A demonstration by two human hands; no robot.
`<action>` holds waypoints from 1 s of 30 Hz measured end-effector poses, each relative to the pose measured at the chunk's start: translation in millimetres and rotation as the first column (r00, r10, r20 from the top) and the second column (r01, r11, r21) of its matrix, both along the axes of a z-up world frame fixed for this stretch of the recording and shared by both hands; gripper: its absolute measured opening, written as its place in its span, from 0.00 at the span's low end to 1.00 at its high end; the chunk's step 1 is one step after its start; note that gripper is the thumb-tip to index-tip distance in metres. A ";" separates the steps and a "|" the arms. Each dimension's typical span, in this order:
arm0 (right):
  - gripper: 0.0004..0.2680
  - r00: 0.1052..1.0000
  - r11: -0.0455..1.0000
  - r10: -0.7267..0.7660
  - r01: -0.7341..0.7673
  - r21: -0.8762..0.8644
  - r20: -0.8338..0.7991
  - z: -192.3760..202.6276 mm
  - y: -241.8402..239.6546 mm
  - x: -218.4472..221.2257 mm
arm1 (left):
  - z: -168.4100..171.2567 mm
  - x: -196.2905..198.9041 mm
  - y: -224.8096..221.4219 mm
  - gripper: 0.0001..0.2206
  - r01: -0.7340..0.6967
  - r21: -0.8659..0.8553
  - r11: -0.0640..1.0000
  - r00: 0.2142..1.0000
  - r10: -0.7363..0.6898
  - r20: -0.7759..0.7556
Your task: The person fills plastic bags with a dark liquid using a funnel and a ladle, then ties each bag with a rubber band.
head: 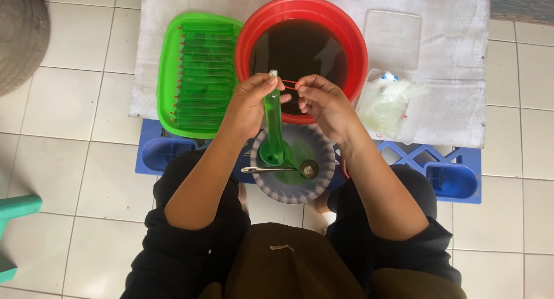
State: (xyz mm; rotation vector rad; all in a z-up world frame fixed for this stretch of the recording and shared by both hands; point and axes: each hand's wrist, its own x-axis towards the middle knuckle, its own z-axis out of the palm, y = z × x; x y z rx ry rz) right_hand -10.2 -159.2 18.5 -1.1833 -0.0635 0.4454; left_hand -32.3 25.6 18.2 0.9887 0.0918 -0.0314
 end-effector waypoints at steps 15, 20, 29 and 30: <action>0.07 0.993 0.703 0.038 0.053 0.709 -0.111 32.0 30.6 -5.3 | 54.2 47.3 -20.9 0.07 -0.488 0.794 0.364 0.871 0.146 0.469; 0.08 0.985 0.571 0.167 -0.058 0.819 -0.047 55.5 34.5 -33.3 | 135.3 -12.7 -23.6 0.05 -0.026 0.472 0.881 0.882 -0.202 0.426; 0.05 0.982 0.623 0.173 -0.173 0.763 0.082 52.6 32.7 -35.2 | 119.0 -0.2 8.8 0.05 0.026 0.509 0.860 0.862 -0.278 0.424; 0.07 0.960 0.617 0.276 -0.223 0.755 0.058 44.7 45.2 -47.4 | 119.3 0.5 8.6 0.06 0.048 0.462 0.886 0.856 -0.275 0.438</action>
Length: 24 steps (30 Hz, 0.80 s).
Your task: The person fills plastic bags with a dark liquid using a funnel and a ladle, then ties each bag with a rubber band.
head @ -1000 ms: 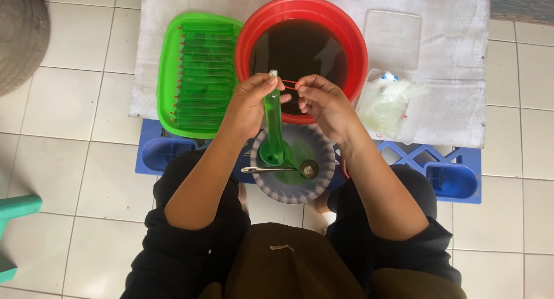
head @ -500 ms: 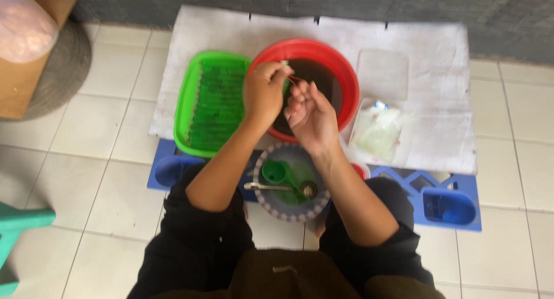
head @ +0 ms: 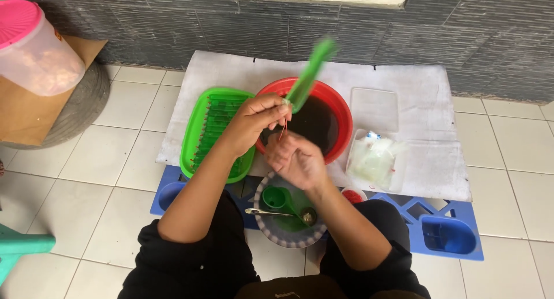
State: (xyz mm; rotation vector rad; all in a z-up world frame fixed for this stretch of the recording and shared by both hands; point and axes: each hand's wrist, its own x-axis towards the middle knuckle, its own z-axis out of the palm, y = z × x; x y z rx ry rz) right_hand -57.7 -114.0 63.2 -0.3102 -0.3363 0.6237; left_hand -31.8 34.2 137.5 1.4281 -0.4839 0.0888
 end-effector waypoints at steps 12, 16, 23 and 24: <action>0.05 1.000 0.989 -0.019 0.015 0.145 0.024 -0.1 15.8 6.1 | 27.3 -10.2 -7.0 0.07 0.088 0.025 0.996 0.996 -0.088 -0.016; 0.03 0.976 0.975 -0.216 0.215 0.056 -0.005 32.1 -21.0 34.6 | 6.9 -4.2 -1.8 0.07 0.102 0.043 0.994 0.994 -0.100 -0.049; 0.06 0.998 0.995 -0.051 0.053 0.079 -0.032 5.3 -7.7 21.2 | 11.5 -6.5 -9.0 0.07 0.128 0.012 0.992 0.992 -0.128 0.009; 0.05 0.996 0.993 -0.055 0.062 0.101 -0.076 3.8 -11.6 25.8 | 14.1 -12.1 -10.9 0.07 0.158 0.028 0.987 0.987 -0.158 0.016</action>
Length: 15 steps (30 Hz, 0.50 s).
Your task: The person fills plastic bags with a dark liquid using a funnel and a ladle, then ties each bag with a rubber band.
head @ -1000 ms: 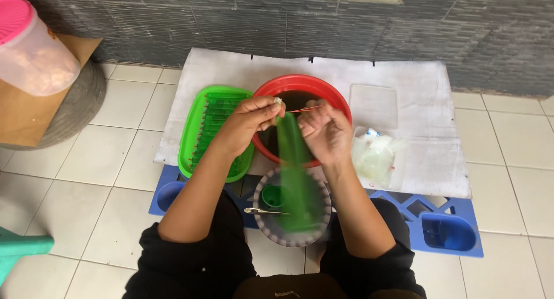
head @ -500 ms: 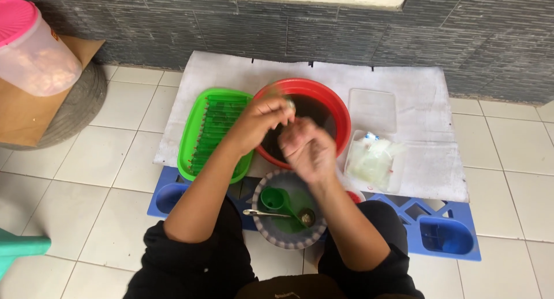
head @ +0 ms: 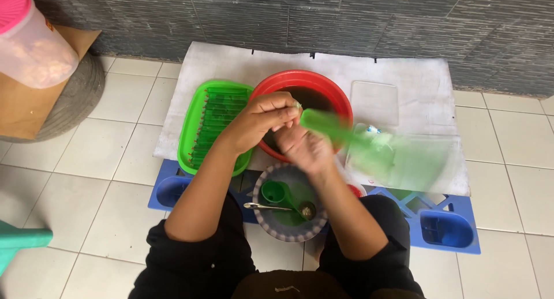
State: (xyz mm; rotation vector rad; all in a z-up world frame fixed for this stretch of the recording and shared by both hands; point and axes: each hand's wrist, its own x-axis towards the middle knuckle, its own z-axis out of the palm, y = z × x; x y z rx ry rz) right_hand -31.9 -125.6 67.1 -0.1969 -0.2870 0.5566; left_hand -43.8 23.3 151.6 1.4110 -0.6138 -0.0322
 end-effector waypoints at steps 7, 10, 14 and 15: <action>0.03 0.998 0.992 -0.048 0.052 -0.115 0.038 1.3 5.4 -12.4 | -10.4 6.0 2.7 0.06 -0.077 -0.010 0.997 0.997 0.078 0.015; 0.04 1.000 0.997 0.031 -0.031 -0.075 0.003 -19.8 1.0 11.8 | 6.7 -4.2 6.3 0.06 -0.021 0.032 0.999 1.000 0.021 0.010; 0.07 0.986 0.992 -0.116 0.121 -0.037 0.118 -6.7 -16.4 22.5 | -20.6 12.2 12.4 0.07 -0.108 0.086 0.990 0.994 0.108 0.009; 0.08 0.986 0.990 -0.103 0.115 -0.086 0.131 0.8 -11.9 13.3 | -29.2 19.3 11.0 0.07 -0.147 0.066 0.987 0.989 0.147 0.008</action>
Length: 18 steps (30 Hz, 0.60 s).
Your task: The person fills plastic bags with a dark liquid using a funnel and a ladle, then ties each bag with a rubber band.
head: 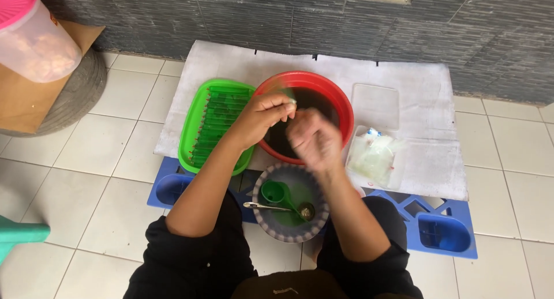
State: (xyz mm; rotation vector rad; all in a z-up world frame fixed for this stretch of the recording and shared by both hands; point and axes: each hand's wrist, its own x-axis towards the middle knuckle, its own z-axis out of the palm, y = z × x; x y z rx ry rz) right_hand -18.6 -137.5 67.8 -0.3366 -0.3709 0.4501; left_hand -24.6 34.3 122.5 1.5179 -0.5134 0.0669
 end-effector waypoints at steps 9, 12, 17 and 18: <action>0.08 0.998 0.995 -0.027 0.022 0.099 0.053 -14.8 -10.2 18.2 | 9.1 -7.7 -5.0 0.07 0.073 0.022 0.997 0.997 -0.073 0.020; 0.06 0.996 0.997 0.073 -0.072 0.028 -0.042 -14.5 16.3 -23.3 | 3.6 -2.1 -3.8 0.07 0.098 -0.155 0.983 0.993 -0.107 -0.051; 0.05 0.999 0.997 0.036 -0.035 0.067 -0.020 -20.3 1.2 10.8 | 11.9 -14.2 -10.3 0.07 0.119 -0.154 0.981 0.990 -0.129 -0.055; 0.08 0.996 0.996 -0.057 0.052 0.069 0.069 -16.4 -12.1 23.2 | 9.6 -14.8 -12.1 0.06 0.110 -0.156 0.982 0.992 -0.119 -0.050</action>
